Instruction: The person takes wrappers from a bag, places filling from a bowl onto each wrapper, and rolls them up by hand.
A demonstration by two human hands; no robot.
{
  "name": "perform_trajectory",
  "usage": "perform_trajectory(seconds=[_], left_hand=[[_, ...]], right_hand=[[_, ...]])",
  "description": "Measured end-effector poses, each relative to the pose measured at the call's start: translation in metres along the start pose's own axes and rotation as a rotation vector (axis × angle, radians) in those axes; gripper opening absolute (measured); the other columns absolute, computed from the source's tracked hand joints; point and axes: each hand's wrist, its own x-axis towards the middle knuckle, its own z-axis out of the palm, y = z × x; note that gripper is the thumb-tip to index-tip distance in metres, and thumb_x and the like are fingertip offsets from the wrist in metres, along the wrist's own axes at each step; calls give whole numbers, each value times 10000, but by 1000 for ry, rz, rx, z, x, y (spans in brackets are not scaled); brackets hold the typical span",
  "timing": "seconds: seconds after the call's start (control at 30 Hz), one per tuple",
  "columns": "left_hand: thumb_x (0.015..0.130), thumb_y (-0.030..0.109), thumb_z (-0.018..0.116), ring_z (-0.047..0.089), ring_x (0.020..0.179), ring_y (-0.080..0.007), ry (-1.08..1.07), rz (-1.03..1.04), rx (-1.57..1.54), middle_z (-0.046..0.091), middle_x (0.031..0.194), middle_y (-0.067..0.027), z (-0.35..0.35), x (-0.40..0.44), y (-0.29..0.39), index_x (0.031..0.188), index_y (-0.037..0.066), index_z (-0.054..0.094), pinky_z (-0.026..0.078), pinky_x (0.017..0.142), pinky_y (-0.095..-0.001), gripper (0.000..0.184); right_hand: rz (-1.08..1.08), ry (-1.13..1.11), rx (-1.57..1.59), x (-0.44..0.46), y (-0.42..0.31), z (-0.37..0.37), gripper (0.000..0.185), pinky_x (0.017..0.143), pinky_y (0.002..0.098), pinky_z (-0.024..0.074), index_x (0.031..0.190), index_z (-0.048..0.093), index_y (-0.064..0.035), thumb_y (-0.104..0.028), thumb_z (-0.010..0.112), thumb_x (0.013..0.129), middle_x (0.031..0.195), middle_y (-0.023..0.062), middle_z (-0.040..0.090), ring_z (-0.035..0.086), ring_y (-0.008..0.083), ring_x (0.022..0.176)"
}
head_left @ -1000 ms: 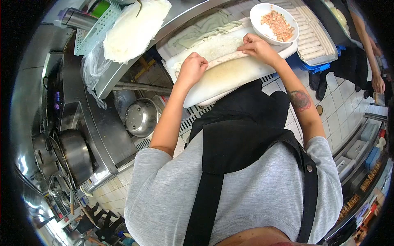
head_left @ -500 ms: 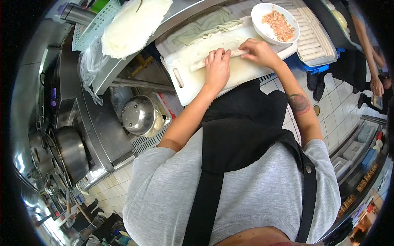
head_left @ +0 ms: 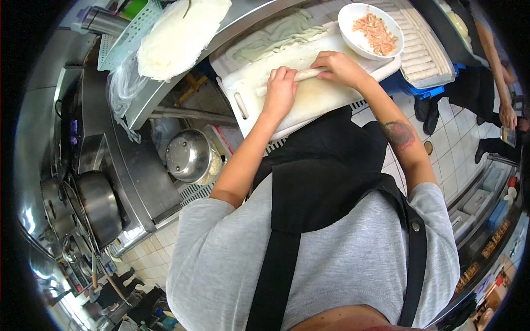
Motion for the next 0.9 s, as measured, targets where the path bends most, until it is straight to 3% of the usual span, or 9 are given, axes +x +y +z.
perform_trajectory(seconds=[0.2, 0.3, 0.4, 0.5, 0.53, 0.73, 0.9], left_hand=[[780, 29, 696, 544, 1054, -327, -54, 1, 56, 592, 1099, -134, 2, 2, 2, 1155, 25, 661, 461, 921, -428, 377], [792, 70, 698, 529, 1102, -304, -19, 19, 65, 579, 1142, -116, 6, 3, 15, 1213, 58, 642, 425, 936, -443, 425], [807, 113, 695, 515, 1142, -277, 9, 60, 103, 577, 1177, -92, 19, 5, 29, 1252, 89, 628, 382, 958, -450, 450], [819, 131, 688, 512, 1156, -261, -6, 42, 90, 582, 1196, -73, 29, 11, 35, 1238, 96, 637, 364, 972, -445, 424], [819, 130, 687, 513, 1154, -259, -13, 44, 85, 583, 1196, -67, 32, 13, 36, 1234, 97, 638, 365, 971, -444, 419], [816, 132, 693, 516, 1145, -256, 0, 50, 87, 590, 1189, -47, 34, 14, 30, 1209, 100, 650, 367, 965, -441, 397], [807, 133, 704, 517, 1138, -257, 3, 47, 90, 591, 1185, -42, 34, 14, 32, 1197, 102, 657, 368, 968, -437, 395]], right_hand=[[-52, 64, -80, -7, 0, 5, 332, 855, 389, 518, 1093, 709, -41, -110, 730, 769, 1057, 123, 667, 642, 312, 986], [63, 480, -32, -28, -9, -2, 295, 856, 387, 527, 1072, 724, -41, -192, 715, 818, 1005, 151, 696, 670, 327, 937], [574, 555, 87, -41, -1, 5, 259, 778, 401, 546, 962, 754, -23, -247, 717, 836, 854, 189, 709, 692, 347, 801], [701, 455, 26, -33, -1, 4, 264, 706, 420, 552, 818, 762, -17, -279, 731, 820, 718, 205, 690, 689, 366, 684], [707, 478, -4, -28, 3, 6, 270, 706, 411, 553, 762, 762, -29, -296, 745, 799, 693, 200, 685, 696, 358, 682], [681, 380, 40, -7, 14, 6, 226, 727, 417, 561, 765, 758, -28, -250, 723, 785, 714, 206, 690, 699, 361, 700], [517, 506, -224, -10, -22, 21, 144, 706, 456, 554, 789, 737, -26, -158, 679, 792, 772, 183, 678, 679, 362, 716]])
